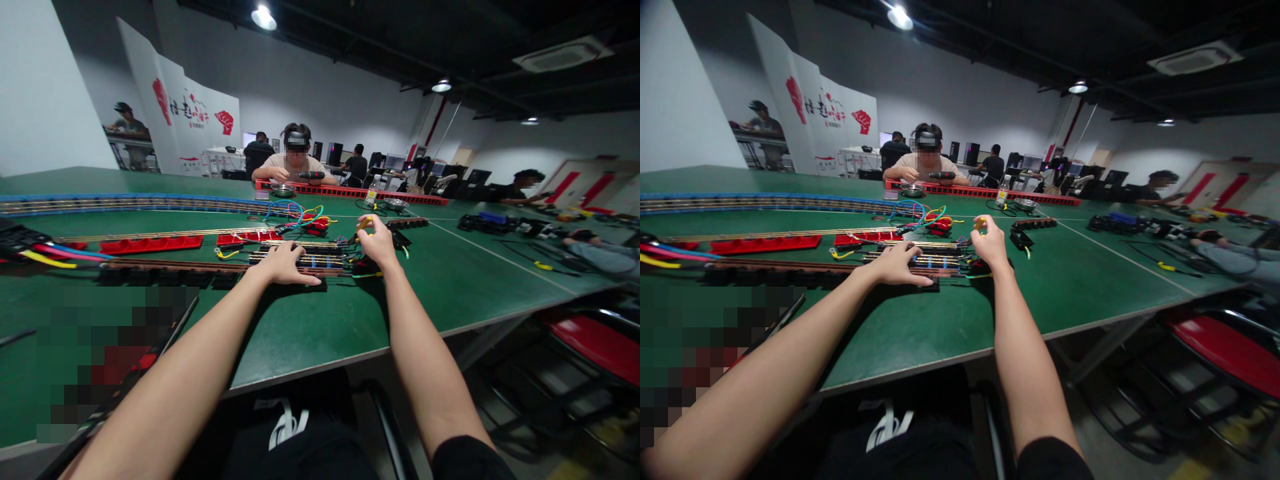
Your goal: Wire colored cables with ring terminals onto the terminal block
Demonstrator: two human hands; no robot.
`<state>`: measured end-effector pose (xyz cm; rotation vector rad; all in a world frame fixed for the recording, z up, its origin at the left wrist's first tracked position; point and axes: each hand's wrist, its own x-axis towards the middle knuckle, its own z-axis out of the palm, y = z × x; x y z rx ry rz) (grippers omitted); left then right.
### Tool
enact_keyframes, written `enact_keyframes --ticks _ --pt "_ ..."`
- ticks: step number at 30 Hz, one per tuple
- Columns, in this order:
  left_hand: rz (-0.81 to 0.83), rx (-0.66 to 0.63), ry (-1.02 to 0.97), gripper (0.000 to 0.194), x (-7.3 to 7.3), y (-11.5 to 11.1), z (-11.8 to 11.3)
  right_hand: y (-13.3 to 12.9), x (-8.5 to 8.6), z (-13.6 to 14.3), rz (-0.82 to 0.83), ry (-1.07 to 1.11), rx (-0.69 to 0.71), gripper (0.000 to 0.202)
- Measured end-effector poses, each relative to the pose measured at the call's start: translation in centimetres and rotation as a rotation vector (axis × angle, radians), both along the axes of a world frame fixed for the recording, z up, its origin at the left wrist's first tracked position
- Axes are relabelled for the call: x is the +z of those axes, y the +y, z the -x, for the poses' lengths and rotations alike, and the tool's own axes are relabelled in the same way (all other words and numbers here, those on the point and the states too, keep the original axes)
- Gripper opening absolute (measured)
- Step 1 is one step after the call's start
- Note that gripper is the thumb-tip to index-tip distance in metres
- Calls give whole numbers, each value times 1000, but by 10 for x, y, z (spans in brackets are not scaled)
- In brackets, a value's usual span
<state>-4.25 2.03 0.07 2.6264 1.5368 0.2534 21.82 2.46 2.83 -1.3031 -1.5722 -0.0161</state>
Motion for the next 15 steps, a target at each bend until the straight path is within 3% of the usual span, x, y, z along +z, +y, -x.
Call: enact_keyframes --ticks 7,15 --pt "-13 -1 10 112 -1 1 0 -7 1 4 33 -292 145 42" --pt "-24 6 21 112 -1 1 -1 -20 5 23 175 -666 144 55"
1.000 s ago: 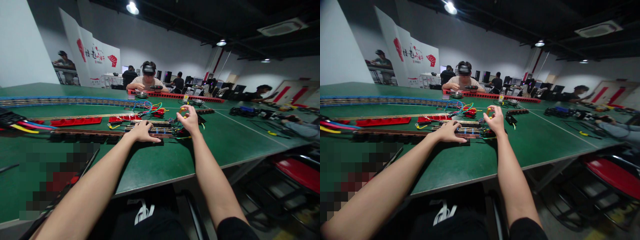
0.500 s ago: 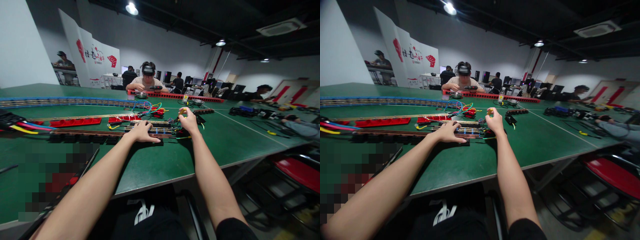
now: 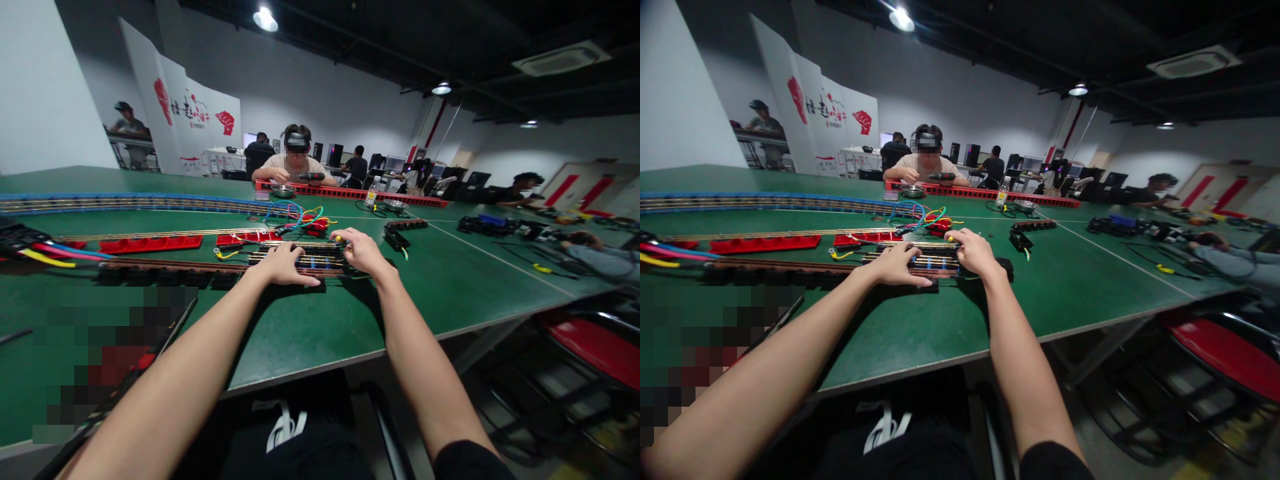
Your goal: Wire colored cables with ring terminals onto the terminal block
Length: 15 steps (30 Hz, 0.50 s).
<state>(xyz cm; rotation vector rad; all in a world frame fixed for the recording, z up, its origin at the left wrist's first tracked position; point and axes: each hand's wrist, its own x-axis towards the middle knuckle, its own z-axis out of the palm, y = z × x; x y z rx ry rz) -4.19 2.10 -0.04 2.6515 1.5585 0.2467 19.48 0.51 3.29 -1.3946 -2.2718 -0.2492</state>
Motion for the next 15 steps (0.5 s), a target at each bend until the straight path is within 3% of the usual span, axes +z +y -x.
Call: enact_keyframes --ticks 7,15 --pt "-4 -15 -10 111 -2 2 1 -11 3 25 98 -305 -31 45" --pt "-1 -17 0 111 -2 2 0 -11 1 24 94 -338 -8 38"
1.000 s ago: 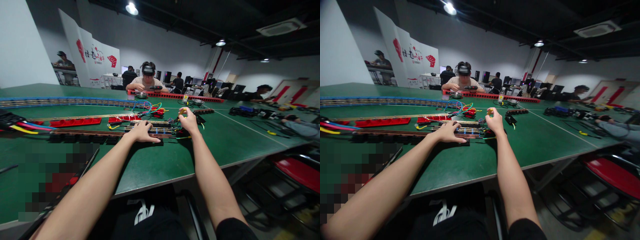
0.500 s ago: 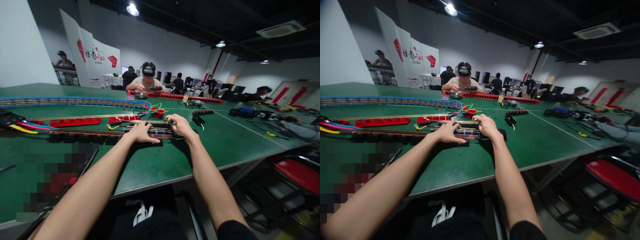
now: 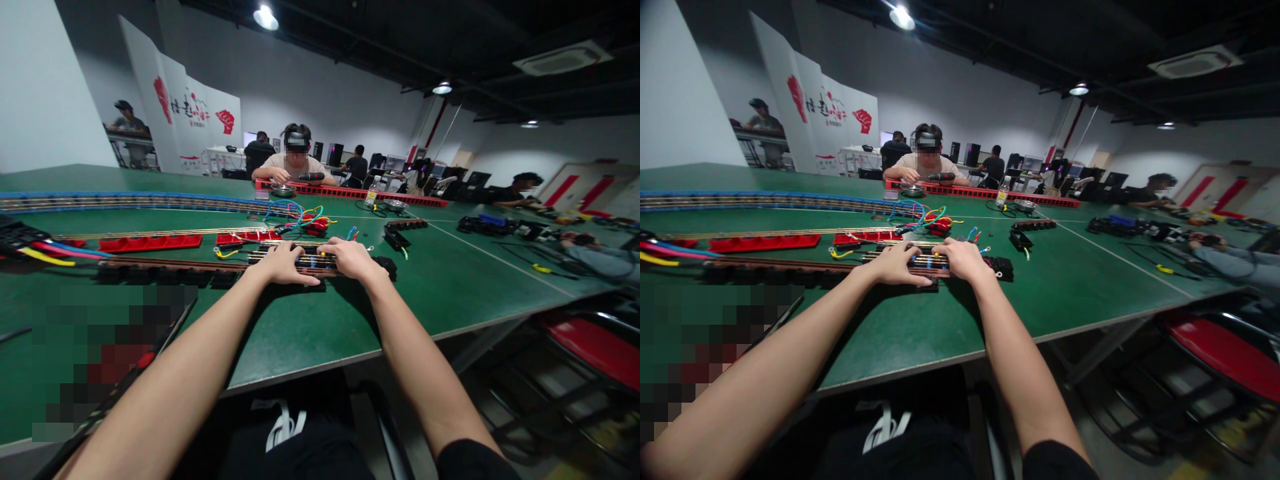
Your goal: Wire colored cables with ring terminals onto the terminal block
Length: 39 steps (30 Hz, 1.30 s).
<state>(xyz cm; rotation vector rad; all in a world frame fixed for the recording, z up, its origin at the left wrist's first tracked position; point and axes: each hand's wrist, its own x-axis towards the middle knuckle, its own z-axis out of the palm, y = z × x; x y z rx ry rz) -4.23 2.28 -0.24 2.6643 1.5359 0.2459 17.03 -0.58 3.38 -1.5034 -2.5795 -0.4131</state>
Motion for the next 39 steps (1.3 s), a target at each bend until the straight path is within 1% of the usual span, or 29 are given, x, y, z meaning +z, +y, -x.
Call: enact_keyframes --ticks 5,10,15,26,29,33,39 --pt "-10 -3 -10 110 0 0 0 -1 -4 3 -23 29 -34 39" --pt "-30 -19 -30 108 -1 0 0 0 -9 6 -54 65 -77 46" --pt "-32 -14 -25 107 -2 0 0 1 -11 7 -110 142 -117 46" --pt "-27 -14 -21 109 -2 3 0 7 -12 3 -274 454 -286 39" --pt "-25 -16 -21 110 -2 3 0 13 -13 0 -308 564 -278 35" --pt "-17 -6 -14 112 -2 2 0 20 -15 -5 -372 690 -248 34" --pt "-14 -10 -13 114 0 2 1 28 -18 -14 -467 883 -254 31"
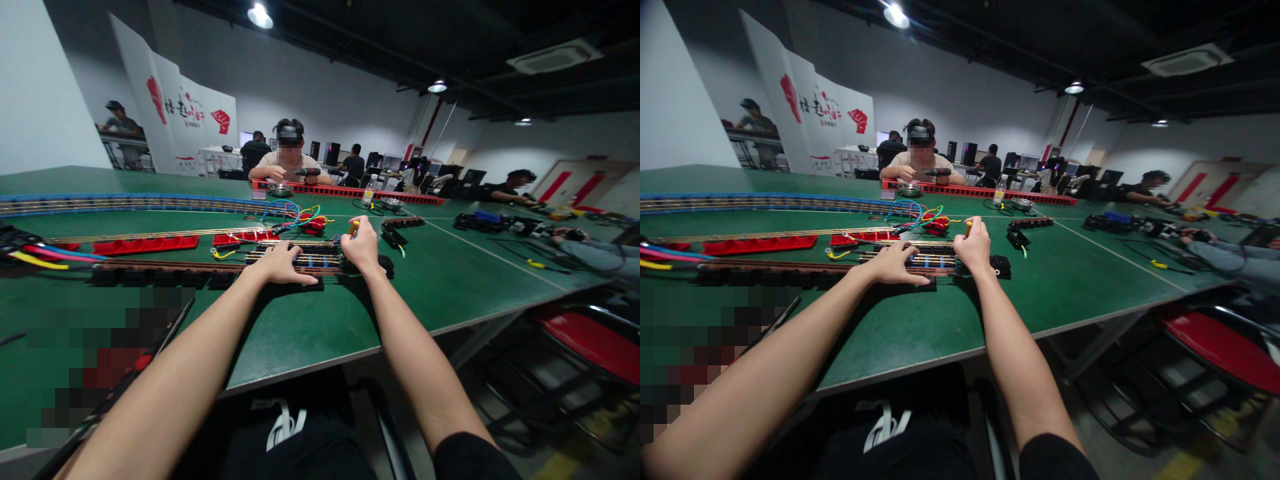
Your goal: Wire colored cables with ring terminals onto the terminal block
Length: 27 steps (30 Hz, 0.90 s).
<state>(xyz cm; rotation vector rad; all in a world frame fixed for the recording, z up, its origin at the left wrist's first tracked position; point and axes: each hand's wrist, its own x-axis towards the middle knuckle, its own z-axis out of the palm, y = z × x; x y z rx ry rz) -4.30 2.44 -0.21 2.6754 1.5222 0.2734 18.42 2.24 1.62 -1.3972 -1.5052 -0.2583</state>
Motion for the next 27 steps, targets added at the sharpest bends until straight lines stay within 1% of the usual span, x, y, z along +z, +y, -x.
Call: enact_keyframes --ticks 3,6,9,15,18,22,27 --pt "4 8 2 113 0 0 0 5 0 -8 -29 89 0 30" --pt "2 10 8 113 0 -1 0 9 2 -16 -24 230 -28 28" --pt "5 12 9 113 1 -1 -1 11 4 -23 16 365 -79 26" --pt "24 20 12 113 2 -2 -1 13 5 -36 116 542 -153 25" --pt "31 22 9 113 3 -3 -1 13 6 -40 140 571 -151 23" --pt "26 10 -1 111 4 -4 0 13 7 -42 115 529 -125 19" --pt "33 26 12 111 4 -3 -1 14 7 -41 90 500 -41 27"
